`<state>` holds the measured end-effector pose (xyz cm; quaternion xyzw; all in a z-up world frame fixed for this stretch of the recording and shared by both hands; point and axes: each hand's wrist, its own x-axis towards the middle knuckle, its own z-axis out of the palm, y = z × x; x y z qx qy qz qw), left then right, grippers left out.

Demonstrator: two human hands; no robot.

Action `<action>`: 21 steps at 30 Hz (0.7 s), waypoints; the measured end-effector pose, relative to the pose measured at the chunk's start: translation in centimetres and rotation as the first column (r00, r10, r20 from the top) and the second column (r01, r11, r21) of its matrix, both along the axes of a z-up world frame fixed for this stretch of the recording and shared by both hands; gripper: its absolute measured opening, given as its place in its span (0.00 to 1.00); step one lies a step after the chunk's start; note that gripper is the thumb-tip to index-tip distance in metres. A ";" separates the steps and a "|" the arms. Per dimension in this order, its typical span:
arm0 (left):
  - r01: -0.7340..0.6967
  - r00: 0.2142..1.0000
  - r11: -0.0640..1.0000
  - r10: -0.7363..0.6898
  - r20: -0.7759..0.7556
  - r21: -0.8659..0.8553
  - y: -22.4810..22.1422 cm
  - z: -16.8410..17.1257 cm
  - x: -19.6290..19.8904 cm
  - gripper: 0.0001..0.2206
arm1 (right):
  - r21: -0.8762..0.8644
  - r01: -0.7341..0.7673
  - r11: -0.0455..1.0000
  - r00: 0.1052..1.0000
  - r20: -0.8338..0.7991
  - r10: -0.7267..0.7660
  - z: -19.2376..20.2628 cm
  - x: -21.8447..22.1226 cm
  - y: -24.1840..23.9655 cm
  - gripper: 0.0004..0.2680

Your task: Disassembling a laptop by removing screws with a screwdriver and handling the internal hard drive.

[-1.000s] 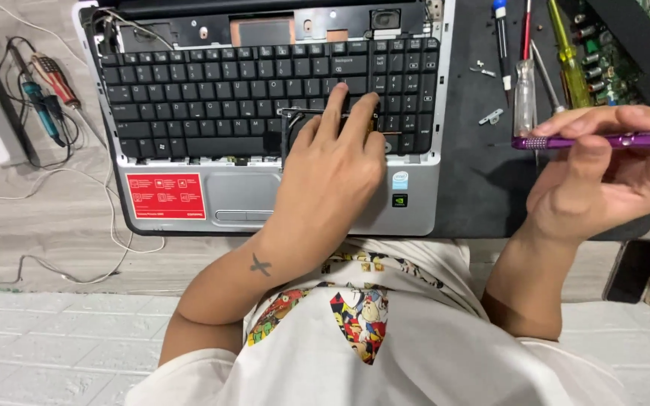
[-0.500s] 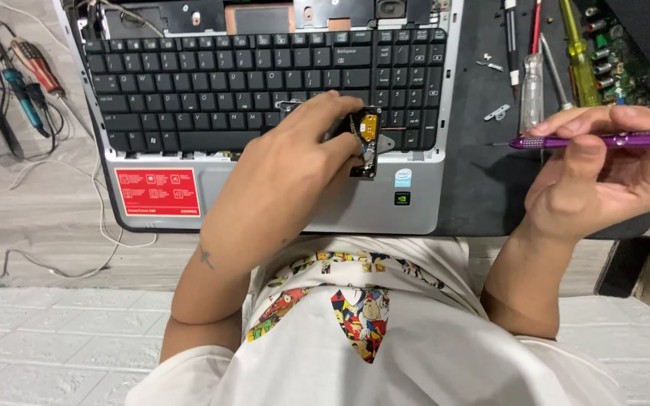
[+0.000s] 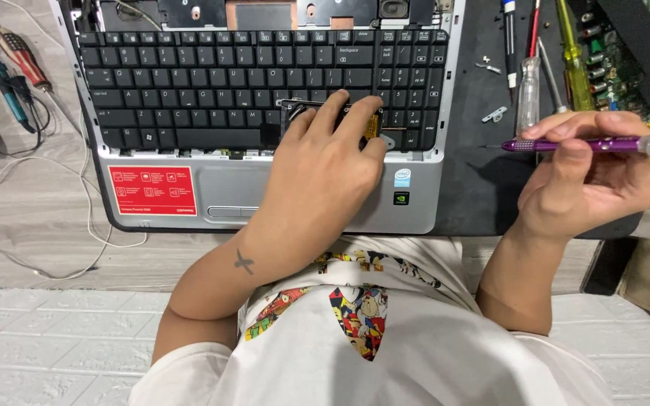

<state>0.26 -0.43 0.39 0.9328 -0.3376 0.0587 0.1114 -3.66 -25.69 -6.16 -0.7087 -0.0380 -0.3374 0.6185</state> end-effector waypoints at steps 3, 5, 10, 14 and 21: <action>-0.005 1.000 1.000 0.004 0.027 0.024 -0.3 0.1 0.0 0.03 | 0.011 -0.016 1.000 1.000 0.013 0.015 -0.3 0.0 0.0 0.09; -0.016 0.999 0.999 0.014 0.037 0.042 -0.6 0.2 -0.1 0.03 | 0.018 -0.012 1.000 1.000 0.015 0.012 -0.5 -0.1 -0.2 0.09; -0.048 0.993 0.996 0.039 0.108 0.078 -1.0 0.3 0.1 0.05 | 0.043 0.007 0.999 1.000 -0.010 -0.007 -0.3 -0.1 -0.1 0.09; -0.044 0.983 0.992 0.021 0.183 0.122 -1.5 1.2 1.3 0.07 | 0.030 0.020 0.999 1.000 -0.002 -0.020 -0.2 -0.3 -0.3 0.10; 0.061 0.937 0.998 -0.052 0.346 -0.015 -5.5 -0.2 5.8 0.05 | 0.044 0.063 0.997 0.998 -0.011 -0.062 0.2 -0.2 0.2 0.10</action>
